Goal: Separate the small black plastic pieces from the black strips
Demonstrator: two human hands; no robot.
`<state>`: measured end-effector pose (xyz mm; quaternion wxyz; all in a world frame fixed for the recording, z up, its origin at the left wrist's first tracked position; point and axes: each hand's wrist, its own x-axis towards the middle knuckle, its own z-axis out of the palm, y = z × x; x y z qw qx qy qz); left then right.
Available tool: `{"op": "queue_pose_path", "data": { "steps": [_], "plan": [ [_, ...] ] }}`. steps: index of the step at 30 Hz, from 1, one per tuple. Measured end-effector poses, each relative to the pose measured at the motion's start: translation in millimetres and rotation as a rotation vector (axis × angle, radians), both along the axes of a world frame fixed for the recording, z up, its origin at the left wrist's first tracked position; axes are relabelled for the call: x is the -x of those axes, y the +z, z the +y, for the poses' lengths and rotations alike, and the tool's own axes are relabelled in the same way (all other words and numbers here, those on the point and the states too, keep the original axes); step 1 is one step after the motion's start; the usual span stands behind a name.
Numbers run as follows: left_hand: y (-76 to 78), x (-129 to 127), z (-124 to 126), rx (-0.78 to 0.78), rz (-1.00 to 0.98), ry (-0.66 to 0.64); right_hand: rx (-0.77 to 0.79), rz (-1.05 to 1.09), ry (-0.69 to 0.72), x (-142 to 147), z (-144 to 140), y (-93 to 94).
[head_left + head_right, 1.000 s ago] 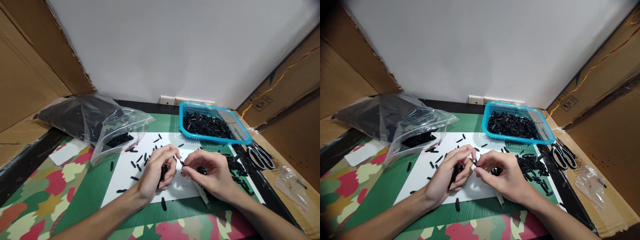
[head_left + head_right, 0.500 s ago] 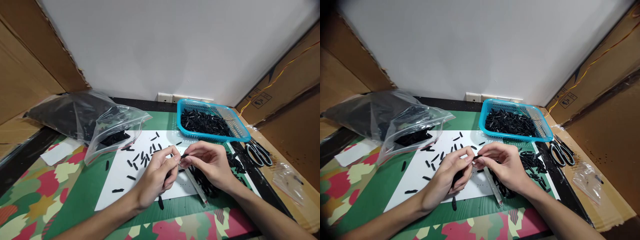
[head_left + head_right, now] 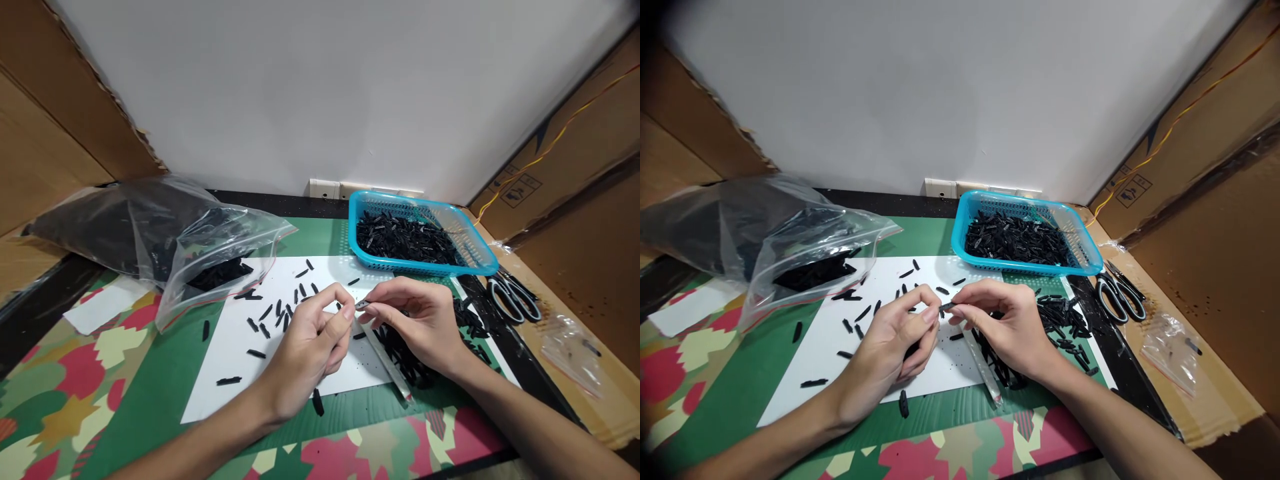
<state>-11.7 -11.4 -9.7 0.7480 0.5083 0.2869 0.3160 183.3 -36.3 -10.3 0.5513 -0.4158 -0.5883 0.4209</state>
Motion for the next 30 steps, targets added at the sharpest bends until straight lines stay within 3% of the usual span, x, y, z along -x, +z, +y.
{"op": "queue_pose_path", "data": {
  "steps": [6, 13, 19, 25, 28, 30],
  "plan": [
    [-0.4, -2, 1, 0.038, 0.010, 0.017, -0.011, -0.155, -0.015, -2, 0, 3.5],
    [0.6, -1, 2, 0.062, 0.016, 0.027, -0.052, -0.176, -0.032, -3, -1, 0.1],
    [-1.6, -1, 2, 0.064, 0.014, 0.050, -0.194, -0.268, -0.035, -5, 0, -2.9],
    [-2.6, -2, 3, 0.078, 0.015, 0.058, -0.425, -0.565, -0.046, -6, 1, 0.5],
    [-2.1, -2, 4, 0.083, 0.015, 0.087, -0.548, -0.697, -0.118, -15, 4, 3.4],
    [-1.5, -2, 5, 0.087, 0.021, 0.119, -0.572, -0.781, -0.280, -28, 10, 4.3]
  ]
}}
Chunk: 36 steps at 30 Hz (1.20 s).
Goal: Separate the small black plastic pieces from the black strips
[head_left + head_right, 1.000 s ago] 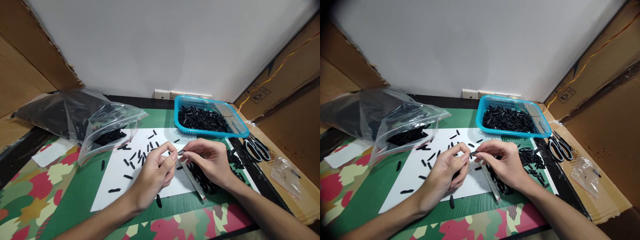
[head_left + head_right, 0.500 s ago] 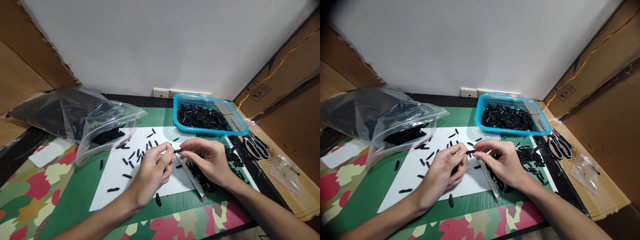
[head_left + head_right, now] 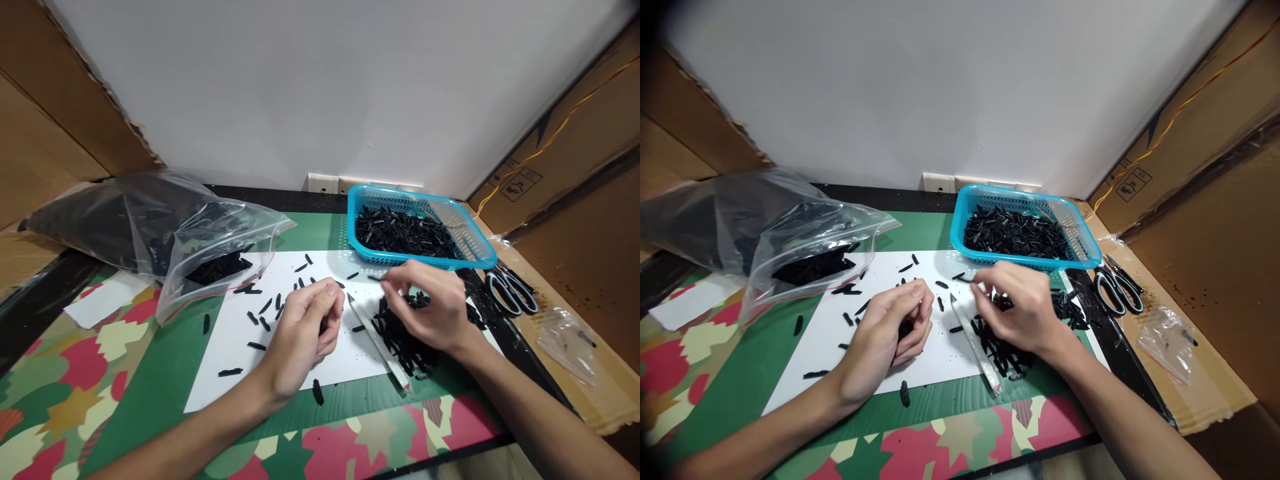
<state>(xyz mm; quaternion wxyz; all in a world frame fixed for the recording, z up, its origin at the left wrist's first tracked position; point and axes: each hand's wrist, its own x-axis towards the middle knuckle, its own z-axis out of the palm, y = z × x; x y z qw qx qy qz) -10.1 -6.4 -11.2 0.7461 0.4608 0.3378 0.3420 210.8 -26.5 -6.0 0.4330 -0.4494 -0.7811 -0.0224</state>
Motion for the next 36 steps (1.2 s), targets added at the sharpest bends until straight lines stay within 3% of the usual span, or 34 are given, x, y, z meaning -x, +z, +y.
{"op": "queue_pose_path", "data": {
  "steps": [3, 4, 6, 9, 13, 15, 23, 27, 31, 36],
  "plan": [
    [2.8, 0, 2, 0.016, 0.014, 0.056, -0.088, -0.098, -0.412, -26, 11, -0.6],
    [4.3, 0, 2, 0.026, 0.017, 0.074, -0.049, -0.150, -0.499, -33, 14, -1.0],
    [7.7, 0, 3, 0.056, 0.019, 0.105, -0.004, -0.164, -0.535, -39, 17, -1.1],
    [11.4, 0, 4, 0.112, 0.015, 0.145, -0.003, -0.163, -0.270, -19, 8, -0.1],
    [11.4, 0, 7, 0.177, -0.014, 0.202, 0.143, -0.260, 0.447, 31, -17, -3.2],
    [11.0, 1, 8, 0.194, -0.025, 0.222, 0.216, -0.340, 0.580, 47, -27, -8.1],
    [14.0, 2, 7, 0.155, -0.044, 0.220, 0.289, -0.324, 0.585, 52, -26, -17.4],
    [11.6, 3, 10, 0.118, -0.025, 0.207, 0.285, -0.072, 0.568, 40, -21, -7.0],
    [8.1, 3, 8, 0.074, -0.006, 0.033, 0.273, 0.267, 0.376, 22, -17, 4.4],
    [4.7, 3, 3, 0.165, 0.035, -0.207, 0.278, 0.377, 0.318, 13, -12, 5.6]
  ]
}}
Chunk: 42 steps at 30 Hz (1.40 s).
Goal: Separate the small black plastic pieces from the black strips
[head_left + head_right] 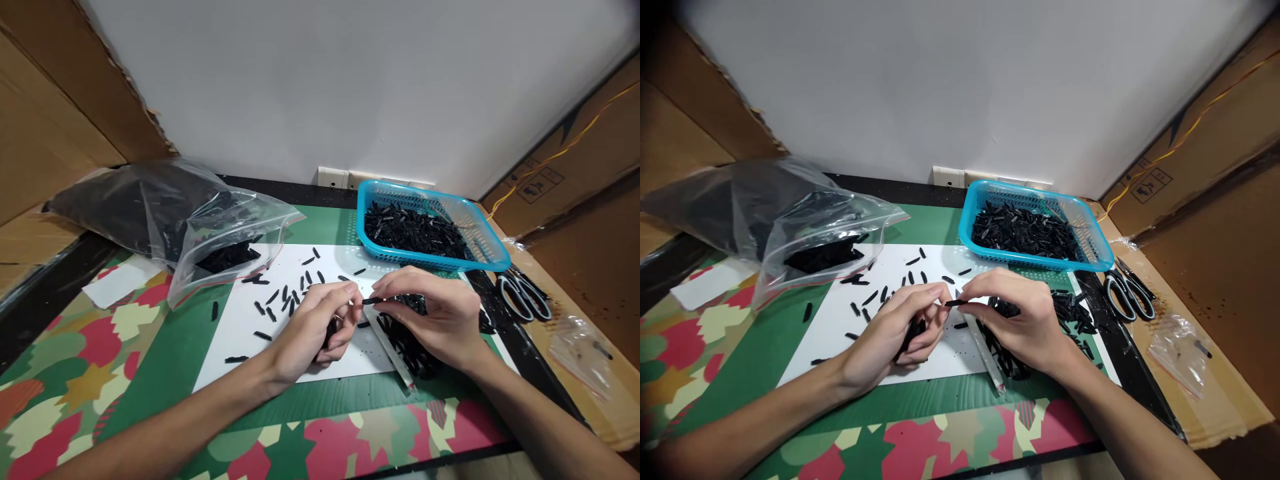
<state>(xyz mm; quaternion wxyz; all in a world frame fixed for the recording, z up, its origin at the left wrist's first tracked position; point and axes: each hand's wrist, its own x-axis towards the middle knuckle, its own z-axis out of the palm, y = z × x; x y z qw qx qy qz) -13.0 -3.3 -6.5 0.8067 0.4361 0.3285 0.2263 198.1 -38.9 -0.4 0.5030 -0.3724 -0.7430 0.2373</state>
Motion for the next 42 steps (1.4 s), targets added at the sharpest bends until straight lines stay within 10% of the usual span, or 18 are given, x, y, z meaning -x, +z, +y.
{"op": "queue_pose_path", "data": {
  "steps": [29, 34, 42],
  "plan": [
    [0.2, -1, 1, -0.006, -0.049, 0.030, 0.000, -0.122, -0.045, 1, 7, -6.1],
    [-3.4, 0, -1, -0.022, -0.035, 0.032, -0.280, -0.202, -0.324, -25, 15, -4.0],
    [-2.0, 1, -2, -0.015, -0.020, 0.044, -0.077, 0.155, -0.486, -43, 22, -14.2]
  ]
}}
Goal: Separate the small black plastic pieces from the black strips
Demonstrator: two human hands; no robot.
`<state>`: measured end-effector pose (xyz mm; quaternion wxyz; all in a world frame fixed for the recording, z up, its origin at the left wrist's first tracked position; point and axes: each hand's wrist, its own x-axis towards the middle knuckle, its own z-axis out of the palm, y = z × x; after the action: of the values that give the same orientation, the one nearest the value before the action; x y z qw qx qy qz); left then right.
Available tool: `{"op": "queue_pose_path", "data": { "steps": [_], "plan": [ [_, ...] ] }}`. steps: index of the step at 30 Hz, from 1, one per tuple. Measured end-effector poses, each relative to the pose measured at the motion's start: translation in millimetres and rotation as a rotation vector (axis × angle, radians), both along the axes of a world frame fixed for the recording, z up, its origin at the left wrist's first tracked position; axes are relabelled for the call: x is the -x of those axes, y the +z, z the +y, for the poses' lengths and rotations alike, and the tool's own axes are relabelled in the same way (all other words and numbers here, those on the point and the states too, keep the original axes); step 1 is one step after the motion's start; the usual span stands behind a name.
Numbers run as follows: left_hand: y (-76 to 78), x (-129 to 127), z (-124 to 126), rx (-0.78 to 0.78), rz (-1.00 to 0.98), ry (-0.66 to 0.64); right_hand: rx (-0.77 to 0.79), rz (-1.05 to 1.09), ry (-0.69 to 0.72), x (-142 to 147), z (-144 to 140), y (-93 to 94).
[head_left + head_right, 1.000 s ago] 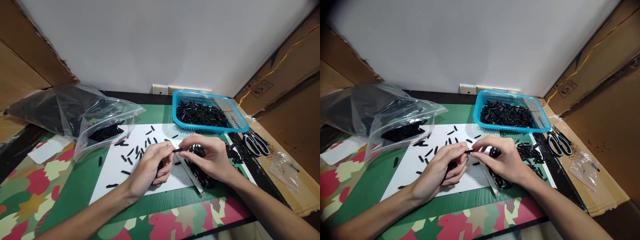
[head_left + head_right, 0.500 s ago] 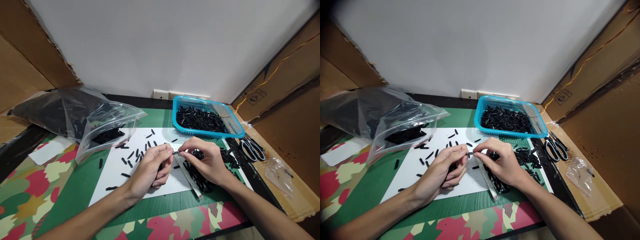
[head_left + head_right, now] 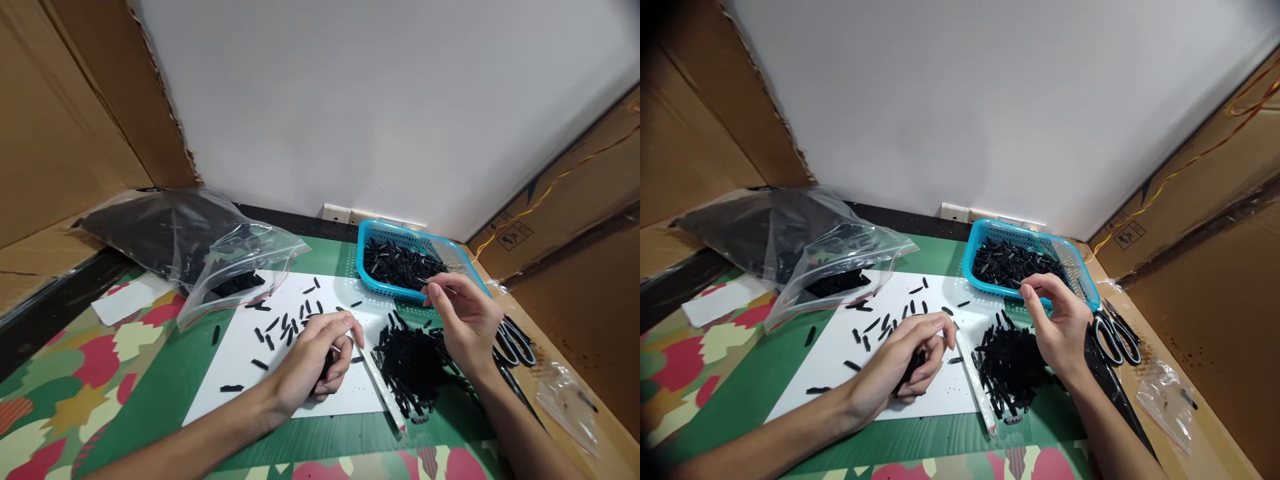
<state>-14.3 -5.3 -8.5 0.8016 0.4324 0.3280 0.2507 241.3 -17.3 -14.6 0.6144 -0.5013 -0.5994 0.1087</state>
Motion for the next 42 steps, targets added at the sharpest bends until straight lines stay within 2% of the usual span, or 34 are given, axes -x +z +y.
{"op": "queue_pose_path", "data": {
  "steps": [3, 8, 10, 11, 13, 16, 19, 23, 25, 29, 33, 39, 42],
  "plan": [
    [-0.1, 0, 0, 0.017, -0.009, 0.002, 0.035, -0.008, -0.002, 0, -1, 0.5],
    [2.9, 1, -1, 0.080, -0.043, 0.016, 0.003, -0.323, -0.334, -12, 7, 7.1],
    [3.6, 1, -3, 0.067, -0.074, 0.051, -0.007, -0.443, -0.373, -10, 8, 9.1],
    [3.6, 0, -3, 0.060, -0.086, 0.063, -0.018, -0.473, -0.337, -6, 6, 9.7],
    [3.1, 0, -4, 0.056, -0.103, 0.071, -0.064, -0.491, -0.159, 10, -2, 9.8],
    [3.5, -1, -4, 0.090, -0.117, 0.099, -0.098, -0.517, 0.284, 43, -21, 7.1],
    [7.5, 0, -2, 0.175, -0.141, 0.169, -0.172, -0.556, 0.482, 69, -35, 1.1],
    [12.9, 4, 5, 0.280, -0.232, 0.278, -0.233, -0.631, 0.450, 80, -38, -8.8],
    [13.3, 5, 7, 0.299, -0.256, 0.263, -0.221, -0.654, 0.420, 79, -37, -12.8],
    [11.7, 5, 7, 0.321, -0.254, 0.214, -0.188, -0.677, 0.446, 79, -36, -18.2],
    [11.9, 4, 8, 0.331, -0.249, 0.196, -0.156, -0.632, 0.411, 82, -39, -20.9],
    [12.5, 5, 13, 0.300, -0.261, 0.209, -0.078, -0.475, 0.416, 78, -39, -8.2],
    [12.0, 4, 10, 0.205, -0.178, 0.191, 0.019, -0.323, 0.393, 72, -36, 0.9]
  ]
}}
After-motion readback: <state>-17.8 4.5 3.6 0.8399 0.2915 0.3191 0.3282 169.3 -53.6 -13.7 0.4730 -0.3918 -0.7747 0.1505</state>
